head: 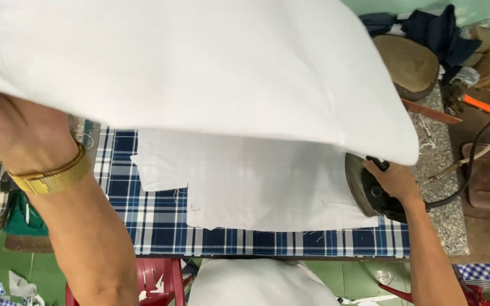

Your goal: A person irons fabric, cuts out a garment piece with scissors, and drafts a pattern on paper using a ruler and pen.

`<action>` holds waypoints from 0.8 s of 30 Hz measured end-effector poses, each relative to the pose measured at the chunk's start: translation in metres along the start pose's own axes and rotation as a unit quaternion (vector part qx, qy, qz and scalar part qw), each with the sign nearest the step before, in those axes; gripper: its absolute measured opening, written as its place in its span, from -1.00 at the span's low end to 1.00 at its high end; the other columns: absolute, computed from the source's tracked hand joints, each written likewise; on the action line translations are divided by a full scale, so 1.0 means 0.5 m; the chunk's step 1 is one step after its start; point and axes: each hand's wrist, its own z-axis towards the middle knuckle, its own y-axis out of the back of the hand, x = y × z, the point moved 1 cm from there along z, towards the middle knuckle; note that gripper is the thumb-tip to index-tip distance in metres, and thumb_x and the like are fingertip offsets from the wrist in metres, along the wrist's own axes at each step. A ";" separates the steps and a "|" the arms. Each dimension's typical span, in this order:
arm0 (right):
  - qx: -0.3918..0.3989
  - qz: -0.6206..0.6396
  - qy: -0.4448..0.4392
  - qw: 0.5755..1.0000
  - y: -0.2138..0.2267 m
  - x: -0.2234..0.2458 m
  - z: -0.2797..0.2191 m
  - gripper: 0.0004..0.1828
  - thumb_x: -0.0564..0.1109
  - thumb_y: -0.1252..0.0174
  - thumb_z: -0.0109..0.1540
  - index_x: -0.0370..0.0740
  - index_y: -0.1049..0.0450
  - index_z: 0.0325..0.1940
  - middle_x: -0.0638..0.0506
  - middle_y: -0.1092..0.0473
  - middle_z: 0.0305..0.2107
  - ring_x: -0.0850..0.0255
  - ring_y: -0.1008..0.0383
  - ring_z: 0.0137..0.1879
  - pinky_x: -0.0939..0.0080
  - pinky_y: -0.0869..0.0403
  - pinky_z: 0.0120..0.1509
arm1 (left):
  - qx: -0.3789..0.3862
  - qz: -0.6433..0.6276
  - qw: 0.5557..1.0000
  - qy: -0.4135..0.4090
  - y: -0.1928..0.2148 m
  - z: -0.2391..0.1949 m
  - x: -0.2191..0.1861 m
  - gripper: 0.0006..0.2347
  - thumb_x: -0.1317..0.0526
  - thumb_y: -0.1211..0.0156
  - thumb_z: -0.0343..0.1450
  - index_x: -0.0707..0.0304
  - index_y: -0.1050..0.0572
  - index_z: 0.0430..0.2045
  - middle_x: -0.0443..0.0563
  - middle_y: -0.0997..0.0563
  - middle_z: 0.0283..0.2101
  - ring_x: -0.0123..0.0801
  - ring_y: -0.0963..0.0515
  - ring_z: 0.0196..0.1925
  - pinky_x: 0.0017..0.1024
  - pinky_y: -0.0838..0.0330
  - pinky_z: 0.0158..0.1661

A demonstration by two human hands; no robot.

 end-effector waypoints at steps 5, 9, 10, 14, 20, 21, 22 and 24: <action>0.146 -0.076 -0.135 0.977 -0.085 0.155 -0.042 -0.46 0.37 -0.09 0.30 -0.16 -0.46 -0.28 -0.04 -0.39 -0.57 0.14 -0.37 -0.50 0.17 -0.25 -0.43 | -0.011 0.048 0.998 -0.035 0.130 0.100 0.045 -0.22 0.40 -0.32 0.15 0.47 -0.30 0.41 0.45 -0.51 0.32 0.37 -0.54 0.38 0.29 -0.54 0.41; 0.178 -0.117 -0.037 0.976 -0.213 0.329 -0.049 -0.35 0.46 0.02 0.25 -0.12 -0.53 -0.03 -0.09 -0.60 -0.32 0.01 -0.61 -0.21 0.04 -0.47 -0.21 | -0.090 0.188 0.978 -0.031 0.165 0.121 0.074 -0.49 0.40 -0.27 0.32 0.39 -0.39 0.23 0.22 -0.63 0.01 0.00 -0.70 0.03 -0.16 -0.76 -0.08; 0.183 -0.120 -0.033 0.975 -0.230 0.390 -0.038 -0.35 0.46 0.02 0.25 -0.12 -0.53 -0.03 -0.09 -0.60 -0.32 0.01 -0.61 -0.21 0.04 -0.47 -0.21 | -0.095 0.188 0.977 -0.035 0.164 0.125 0.076 -0.49 0.40 -0.27 0.32 0.39 -0.39 0.23 0.22 -0.63 0.01 0.00 -0.70 0.03 -0.16 -0.76 -0.08; 0.243 -0.065 0.006 0.968 -0.326 0.594 0.008 -0.35 0.47 0.08 0.28 -0.12 -0.49 -0.06 -0.03 -0.53 -0.44 0.11 -0.50 -0.41 0.13 -0.39 -0.38 | -0.098 0.186 0.977 -0.027 0.155 0.135 0.076 -0.55 0.34 -0.28 0.30 0.42 -0.48 0.13 0.21 -0.66 0.03 -0.04 -0.71 0.00 -0.23 -0.71 -0.15; 0.240 -0.088 0.139 0.957 -0.528 0.775 0.141 -0.32 0.52 0.10 0.26 -0.12 -0.45 -0.09 0.00 -0.50 -0.30 0.04 -0.52 -0.23 0.02 -0.45 -0.31 | -0.113 0.169 0.979 -0.004 0.154 0.155 0.038 -0.58 0.30 -0.24 0.32 0.41 -0.48 0.10 0.20 -0.67 0.02 -0.07 -0.71 -0.02 -0.30 -0.66 -0.20; 0.230 -0.100 0.160 0.955 -0.564 0.801 0.165 -0.26 0.53 0.10 0.24 -0.15 -0.45 0.00 -0.06 -0.52 -0.18 -0.03 -0.54 -0.11 -0.08 -0.50 -0.24 | -0.109 0.147 0.983 0.006 0.152 0.162 0.033 -0.58 0.32 -0.22 0.33 0.40 -0.46 0.12 0.24 -0.66 0.03 -0.04 -0.70 -0.01 -0.25 -0.66 -0.17; 0.229 -0.099 0.165 0.954 -0.578 0.832 0.168 -0.26 0.53 0.10 0.24 -0.15 -0.45 0.00 -0.06 -0.52 -0.18 -0.03 -0.54 -0.11 -0.08 -0.50 -0.24 | -0.108 0.146 0.983 0.001 0.162 0.176 0.025 -0.58 0.32 -0.22 0.33 0.40 -0.46 0.12 0.24 -0.66 0.03 -0.04 -0.70 -0.01 -0.25 -0.66 -0.17; 0.244 -0.098 0.164 0.951 -0.608 0.889 0.171 -0.29 0.52 0.10 0.24 -0.09 -0.44 0.03 -0.02 -0.52 -0.16 0.00 -0.55 -0.12 -0.02 -0.50 -0.28 | -0.112 0.102 0.988 0.013 0.182 0.202 0.014 -0.56 0.35 -0.21 0.34 0.34 -0.40 0.15 0.23 -0.63 0.06 0.01 -0.67 0.03 -0.17 -0.67 -0.17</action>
